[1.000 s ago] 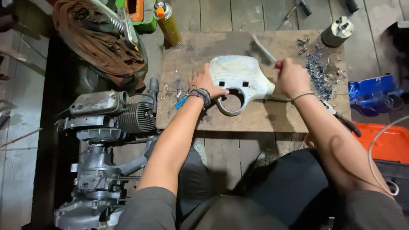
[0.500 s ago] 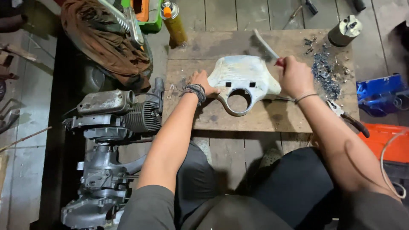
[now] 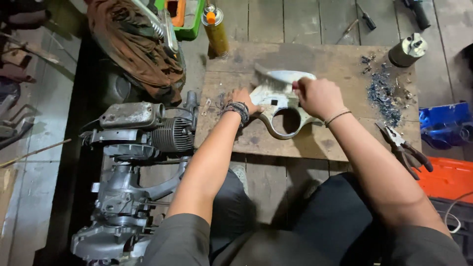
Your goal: Repairing a motorcycle component using a blowtorch and wire brush
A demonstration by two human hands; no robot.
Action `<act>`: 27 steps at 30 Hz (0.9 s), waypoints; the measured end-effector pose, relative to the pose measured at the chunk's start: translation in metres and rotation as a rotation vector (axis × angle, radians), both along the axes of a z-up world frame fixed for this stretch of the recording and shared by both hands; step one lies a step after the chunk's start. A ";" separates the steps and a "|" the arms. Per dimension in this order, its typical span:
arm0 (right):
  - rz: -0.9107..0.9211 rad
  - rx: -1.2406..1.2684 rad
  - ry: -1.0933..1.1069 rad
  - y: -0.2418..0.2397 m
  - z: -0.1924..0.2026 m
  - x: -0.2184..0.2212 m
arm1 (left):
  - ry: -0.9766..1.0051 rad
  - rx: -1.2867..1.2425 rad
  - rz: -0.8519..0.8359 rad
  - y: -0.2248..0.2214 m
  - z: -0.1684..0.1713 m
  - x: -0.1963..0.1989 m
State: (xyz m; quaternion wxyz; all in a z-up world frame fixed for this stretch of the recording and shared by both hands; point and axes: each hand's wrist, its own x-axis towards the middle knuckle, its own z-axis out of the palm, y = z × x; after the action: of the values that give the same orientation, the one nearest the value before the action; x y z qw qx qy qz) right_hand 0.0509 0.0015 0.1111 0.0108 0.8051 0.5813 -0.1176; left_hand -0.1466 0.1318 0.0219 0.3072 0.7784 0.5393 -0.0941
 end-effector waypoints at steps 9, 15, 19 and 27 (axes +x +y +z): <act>0.113 0.040 0.003 -0.001 0.009 -0.012 | 0.073 -0.037 0.011 -0.017 0.048 -0.010; 0.041 0.137 -0.307 0.007 -0.034 0.031 | 0.098 0.022 -0.006 -0.001 0.005 -0.006; 0.050 0.035 0.023 -0.015 -0.016 0.011 | -0.005 0.001 0.010 -0.017 0.050 -0.013; -0.039 0.085 0.170 -0.031 0.000 0.013 | 0.168 0.050 -0.064 -0.003 0.024 -0.006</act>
State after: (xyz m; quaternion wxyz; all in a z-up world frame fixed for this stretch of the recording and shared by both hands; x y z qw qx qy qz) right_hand 0.0644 -0.0297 0.1107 -0.0749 0.8031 0.5688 -0.1608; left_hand -0.1530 0.1287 0.0455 0.2380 0.7920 0.5403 -0.1554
